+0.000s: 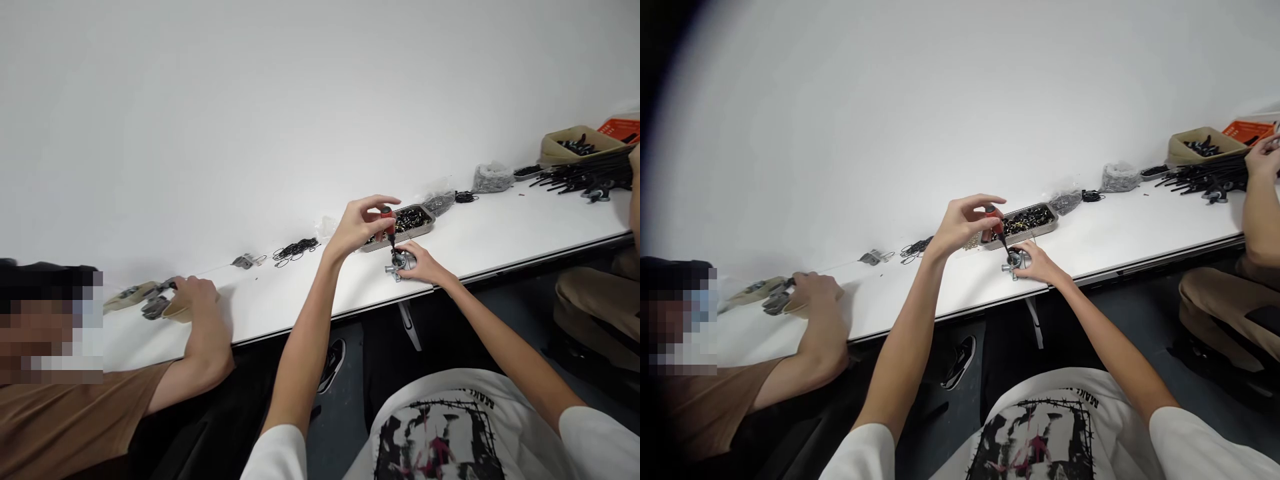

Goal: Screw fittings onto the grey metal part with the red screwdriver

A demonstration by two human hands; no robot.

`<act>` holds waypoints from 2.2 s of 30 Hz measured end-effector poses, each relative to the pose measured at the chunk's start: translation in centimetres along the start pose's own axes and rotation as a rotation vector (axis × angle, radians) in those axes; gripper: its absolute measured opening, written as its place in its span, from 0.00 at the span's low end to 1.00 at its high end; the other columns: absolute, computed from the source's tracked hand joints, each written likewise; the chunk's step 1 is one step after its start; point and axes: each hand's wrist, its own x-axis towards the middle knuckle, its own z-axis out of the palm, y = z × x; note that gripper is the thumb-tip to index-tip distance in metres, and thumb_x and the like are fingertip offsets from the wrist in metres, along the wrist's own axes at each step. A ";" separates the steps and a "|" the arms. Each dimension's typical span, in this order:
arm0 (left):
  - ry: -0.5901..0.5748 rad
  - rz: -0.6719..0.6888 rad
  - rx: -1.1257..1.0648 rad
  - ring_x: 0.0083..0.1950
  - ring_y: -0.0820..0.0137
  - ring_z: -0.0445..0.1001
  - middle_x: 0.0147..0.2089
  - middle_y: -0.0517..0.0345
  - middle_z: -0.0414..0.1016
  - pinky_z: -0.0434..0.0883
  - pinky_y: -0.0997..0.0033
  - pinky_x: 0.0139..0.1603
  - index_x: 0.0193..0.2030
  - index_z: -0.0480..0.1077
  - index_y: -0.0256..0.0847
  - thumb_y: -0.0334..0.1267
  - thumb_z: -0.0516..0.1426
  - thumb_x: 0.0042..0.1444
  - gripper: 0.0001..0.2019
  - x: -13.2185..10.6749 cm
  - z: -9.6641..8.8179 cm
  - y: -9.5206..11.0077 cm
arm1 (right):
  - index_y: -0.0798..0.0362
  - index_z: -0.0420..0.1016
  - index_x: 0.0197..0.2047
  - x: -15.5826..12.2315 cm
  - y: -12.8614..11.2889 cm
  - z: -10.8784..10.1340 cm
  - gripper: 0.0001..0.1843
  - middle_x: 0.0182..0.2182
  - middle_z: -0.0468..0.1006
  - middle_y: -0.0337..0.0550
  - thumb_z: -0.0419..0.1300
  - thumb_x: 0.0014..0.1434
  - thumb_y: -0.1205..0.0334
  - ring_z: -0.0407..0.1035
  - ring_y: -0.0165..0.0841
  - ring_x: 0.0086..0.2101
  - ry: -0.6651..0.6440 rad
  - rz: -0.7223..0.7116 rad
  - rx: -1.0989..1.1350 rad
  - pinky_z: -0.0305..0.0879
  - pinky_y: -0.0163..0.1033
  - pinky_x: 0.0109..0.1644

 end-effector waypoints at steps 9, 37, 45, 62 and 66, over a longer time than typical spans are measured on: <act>0.022 0.003 0.061 0.32 0.72 0.77 0.36 0.54 0.77 0.69 0.73 0.24 0.44 0.75 0.40 0.37 0.61 0.57 0.09 -0.1 -0.3 -0.1 | 0.51 0.73 0.60 0.0 -0.3 0.0 0.33 0.50 0.72 0.47 0.70 0.51 0.59 0.70 0.41 0.51 -0.005 0.008 0.008 0.68 0.49 0.60; -0.012 -0.012 0.023 0.34 0.71 0.77 0.40 0.53 0.78 0.71 0.71 0.26 0.45 0.74 0.41 0.36 0.60 0.55 0.10 0.1 -0.6 -0.2 | 0.49 0.73 0.60 0.1 0.3 0.0 0.33 0.50 0.72 0.46 0.71 0.51 0.57 0.71 0.42 0.51 -0.004 -0.002 0.003 0.69 0.50 0.59; -0.054 -0.013 0.097 0.32 0.74 0.75 0.39 0.53 0.78 0.69 0.73 0.25 0.47 0.74 0.41 0.34 0.57 0.57 0.11 0.2 -0.9 -0.2 | 0.49 0.72 0.60 0.0 0.2 -0.1 0.32 0.50 0.72 0.45 0.70 0.52 0.57 0.70 0.42 0.52 -0.010 0.001 0.010 0.68 0.50 0.60; -0.050 0.000 0.101 0.35 0.72 0.77 0.39 0.54 0.78 0.74 0.71 0.31 0.44 0.74 0.42 0.39 0.62 0.56 0.09 0.1 -0.8 -0.4 | 0.49 0.73 0.60 0.0 0.1 -0.1 0.33 0.51 0.72 0.46 0.71 0.51 0.58 0.71 0.41 0.52 0.005 -0.010 0.009 0.68 0.50 0.60; -0.104 -0.013 0.010 0.32 0.73 0.76 0.42 0.52 0.79 0.75 0.69 0.30 0.46 0.73 0.41 0.38 0.60 0.58 0.09 0.0 -1.0 -0.5 | 0.48 0.73 0.60 0.0 0.2 -0.1 0.32 0.51 0.72 0.45 0.71 0.51 0.57 0.71 0.42 0.52 0.002 -0.017 0.015 0.68 0.51 0.61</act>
